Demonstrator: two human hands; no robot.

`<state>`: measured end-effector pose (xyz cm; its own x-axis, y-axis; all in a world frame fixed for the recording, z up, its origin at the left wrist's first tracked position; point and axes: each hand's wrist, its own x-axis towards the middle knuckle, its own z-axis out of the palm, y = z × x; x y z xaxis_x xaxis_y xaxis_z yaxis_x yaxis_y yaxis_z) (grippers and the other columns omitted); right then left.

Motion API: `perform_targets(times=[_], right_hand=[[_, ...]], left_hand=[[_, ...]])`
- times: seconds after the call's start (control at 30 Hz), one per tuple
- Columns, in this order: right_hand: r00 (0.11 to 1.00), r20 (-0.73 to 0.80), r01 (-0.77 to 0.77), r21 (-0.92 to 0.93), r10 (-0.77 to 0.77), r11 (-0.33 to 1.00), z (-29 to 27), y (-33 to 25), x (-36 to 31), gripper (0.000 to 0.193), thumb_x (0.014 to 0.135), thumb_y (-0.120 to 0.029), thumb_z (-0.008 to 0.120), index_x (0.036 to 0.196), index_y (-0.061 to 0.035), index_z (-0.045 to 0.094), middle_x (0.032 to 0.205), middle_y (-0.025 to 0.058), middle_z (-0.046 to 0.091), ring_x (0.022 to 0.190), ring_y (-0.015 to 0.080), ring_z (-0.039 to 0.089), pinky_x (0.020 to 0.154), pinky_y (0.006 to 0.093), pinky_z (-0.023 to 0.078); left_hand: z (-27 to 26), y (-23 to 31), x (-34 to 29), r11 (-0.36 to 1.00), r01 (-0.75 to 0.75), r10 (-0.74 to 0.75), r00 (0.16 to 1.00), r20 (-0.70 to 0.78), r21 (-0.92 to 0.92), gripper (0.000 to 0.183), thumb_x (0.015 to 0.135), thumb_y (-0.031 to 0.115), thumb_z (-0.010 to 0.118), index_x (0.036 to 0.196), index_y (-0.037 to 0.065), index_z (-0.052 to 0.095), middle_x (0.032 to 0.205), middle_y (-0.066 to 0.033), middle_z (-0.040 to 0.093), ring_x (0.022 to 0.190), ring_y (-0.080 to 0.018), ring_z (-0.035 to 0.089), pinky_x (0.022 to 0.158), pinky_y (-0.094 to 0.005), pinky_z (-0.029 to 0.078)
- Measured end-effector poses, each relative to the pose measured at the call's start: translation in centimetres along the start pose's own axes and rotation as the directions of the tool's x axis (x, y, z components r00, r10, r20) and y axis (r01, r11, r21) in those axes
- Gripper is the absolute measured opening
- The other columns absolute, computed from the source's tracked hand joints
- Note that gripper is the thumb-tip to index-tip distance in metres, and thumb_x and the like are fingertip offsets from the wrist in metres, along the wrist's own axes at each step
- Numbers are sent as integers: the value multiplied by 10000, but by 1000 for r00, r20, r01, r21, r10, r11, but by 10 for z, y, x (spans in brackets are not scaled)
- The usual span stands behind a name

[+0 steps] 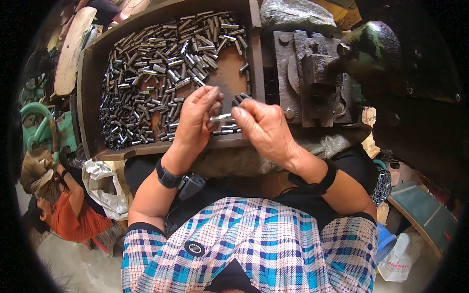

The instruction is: Placing small metal cylinders into a press machine and inspecting them for quality.

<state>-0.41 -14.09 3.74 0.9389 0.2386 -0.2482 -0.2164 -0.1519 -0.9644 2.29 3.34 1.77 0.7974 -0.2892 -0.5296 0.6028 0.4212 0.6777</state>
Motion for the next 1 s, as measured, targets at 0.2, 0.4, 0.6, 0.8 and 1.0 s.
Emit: perform_targets(times=[0.2,0.4,0.6,0.8,1.0], right_hand=[[998,53,14,65,-17,998,18,7,-11,251,926,-212,525,779,-13,568,531,18,507,495,67,487,464,241,388],[998,62,19,93,-25,995,22,12,-14,247,924,-209,529,777,-14,568,537,11,500,496,60,471,464,237,383],[997,58,43,139,-51,989,23,9,-11,245,928,-222,523,789,-23,557,555,6,510,478,53,462,435,225,361],[985,45,-172,304,166,937,21,2,-11,234,932,-226,519,801,-35,553,604,-3,533,501,32,469,424,192,360],[996,4,-92,225,93,970,19,8,-13,234,923,-207,527,790,-16,552,600,0,510,550,53,487,498,221,401]], left_hand=[[14,-14,2,986,-15,38,990,135,-166,187,876,238,607,808,70,565,658,42,499,557,-18,420,478,-174,323],[20,-20,-3,986,-125,134,988,79,-113,169,852,200,643,784,67,565,602,56,485,496,-9,397,441,-179,293],[19,-20,-6,975,-174,184,981,60,-140,139,874,172,597,793,67,554,620,55,465,522,-17,385,466,-182,302],[21,-24,-2,959,-282,281,959,21,34,114,878,150,598,822,66,544,688,38,532,600,-22,480,513,-176,370],[22,-30,-1,962,-268,266,963,31,62,123,880,155,601,832,54,551,681,19,556,563,-33,497,467,-179,384]])
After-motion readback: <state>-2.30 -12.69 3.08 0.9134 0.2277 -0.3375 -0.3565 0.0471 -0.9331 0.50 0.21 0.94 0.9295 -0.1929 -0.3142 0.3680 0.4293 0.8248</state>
